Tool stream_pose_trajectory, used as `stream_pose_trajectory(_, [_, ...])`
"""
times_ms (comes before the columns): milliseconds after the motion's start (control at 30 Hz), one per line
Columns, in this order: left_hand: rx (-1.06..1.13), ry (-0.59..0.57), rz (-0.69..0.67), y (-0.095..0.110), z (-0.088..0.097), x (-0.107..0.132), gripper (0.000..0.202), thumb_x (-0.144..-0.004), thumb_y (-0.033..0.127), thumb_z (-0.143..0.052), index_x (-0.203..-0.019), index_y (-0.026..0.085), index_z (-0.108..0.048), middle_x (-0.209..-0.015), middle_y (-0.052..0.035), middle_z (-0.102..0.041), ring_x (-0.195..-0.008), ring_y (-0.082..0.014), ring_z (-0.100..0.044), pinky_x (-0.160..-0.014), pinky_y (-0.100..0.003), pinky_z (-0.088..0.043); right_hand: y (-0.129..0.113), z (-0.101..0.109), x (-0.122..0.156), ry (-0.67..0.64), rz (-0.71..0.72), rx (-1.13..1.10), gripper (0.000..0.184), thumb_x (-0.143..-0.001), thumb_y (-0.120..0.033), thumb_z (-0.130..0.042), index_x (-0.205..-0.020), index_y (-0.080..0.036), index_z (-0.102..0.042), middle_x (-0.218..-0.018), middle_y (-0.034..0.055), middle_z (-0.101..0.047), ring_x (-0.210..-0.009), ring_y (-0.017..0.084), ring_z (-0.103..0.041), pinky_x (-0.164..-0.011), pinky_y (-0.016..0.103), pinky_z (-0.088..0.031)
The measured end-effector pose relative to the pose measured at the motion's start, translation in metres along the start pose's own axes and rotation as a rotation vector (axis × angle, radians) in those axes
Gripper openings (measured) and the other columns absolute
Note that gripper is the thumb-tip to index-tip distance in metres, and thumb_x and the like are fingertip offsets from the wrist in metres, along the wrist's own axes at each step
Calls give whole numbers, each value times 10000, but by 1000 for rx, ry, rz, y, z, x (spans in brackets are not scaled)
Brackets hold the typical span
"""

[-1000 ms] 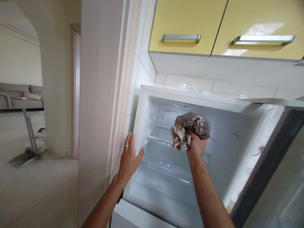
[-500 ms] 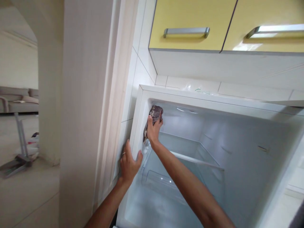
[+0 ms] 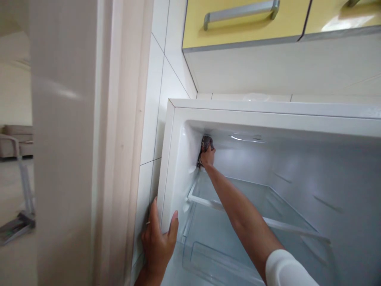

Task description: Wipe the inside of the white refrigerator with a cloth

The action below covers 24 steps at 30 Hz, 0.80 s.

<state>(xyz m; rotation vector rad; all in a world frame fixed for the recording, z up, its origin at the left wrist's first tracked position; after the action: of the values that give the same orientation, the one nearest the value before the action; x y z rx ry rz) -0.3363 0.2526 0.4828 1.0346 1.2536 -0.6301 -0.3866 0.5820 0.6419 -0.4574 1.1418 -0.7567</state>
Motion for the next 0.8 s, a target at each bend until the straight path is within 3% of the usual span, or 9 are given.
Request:
stream_pose_trajectory(167, [-27, 9, -13, -2, 1, 2, 676, -979, 468, -592, -1487, 45, -451, -1148, -250, -754, -941, -320, -782, -721, -344, -639, 15, 22, -16, -41, 229, 308, 549, -1011, -255, -372, -1555, -311, -423, -1480, 184, -426, -1192, 323, -535, -922, 424, -502])
stream_pose_trajectory(267, [-21, 0, -5, -3, 0, 2, 661, -983, 478, -583, -1458, 30, -478, -1150, -252, -753, -968, -316, -778, -755, -343, -641, 22, 42, -22, -70, 356, 471, 525, -1013, -222, -331, -1497, -329, -504, -1391, 185, -481, -1182, 316, -512, -916, 410, -488])
stream_pose_trajectory(367, [-31, 9, 16, -4, 0, 3, 672, -978, 506, -580, -1439, 23, -499, -1152, -261, -750, -967, -328, -778, -759, -361, -643, 32, 67, -27, -63, 392, 585, 519, -1008, -219, -331, -1481, -322, -518, -1325, 187, -505, -1132, 310, -526, -877, 394, -487])
stream_pose_trajectory(467, [-41, 15, 25, -4, 0, 3, 670, -978, 511, -576, -1426, 17, -513, -1123, -262, -756, -927, -332, -783, -729, -366, -642, 51, 99, -34, 4, 338, 657, 544, -1006, -206, -295, -1517, -275, -470, -1296, 217, -497, -1077, 325, -562, -813, 397, -489])
stream_pose_trajectory(633, [-19, 15, 17, -4, 0, 3, 670, -977, 492, -585, -1446, 22, -498, -1159, -270, -745, -971, -340, -775, -756, -377, -644, 104, 165, -47, 189, 184, 799, 556, -1020, -238, -185, -1483, -277, -490, -1283, 220, -500, -1014, 313, -624, -793, 409, -496])
stream_pose_trajectory(800, [-25, 17, 27, -6, -1, 5, 693, -963, 508, -602, -1471, 52, -485, -1158, -252, -751, -943, -339, -781, -727, -384, -645, 154, 219, -50, 223, -44, 781, 524, -1023, -280, -213, -1471, -212, -477, -1290, 259, -520, -1025, 352, -682, -830, 486, -541])
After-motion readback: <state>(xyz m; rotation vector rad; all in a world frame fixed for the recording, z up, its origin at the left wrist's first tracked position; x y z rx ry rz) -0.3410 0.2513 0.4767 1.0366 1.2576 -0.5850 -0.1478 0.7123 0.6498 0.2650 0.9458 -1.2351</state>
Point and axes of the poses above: each hand's wrist, its own x-axis away from the middle knuckle, its own z-axis out of the back of the hand, y = z × x, the point moved 6 cm from there along -x, towards the middle knuckle
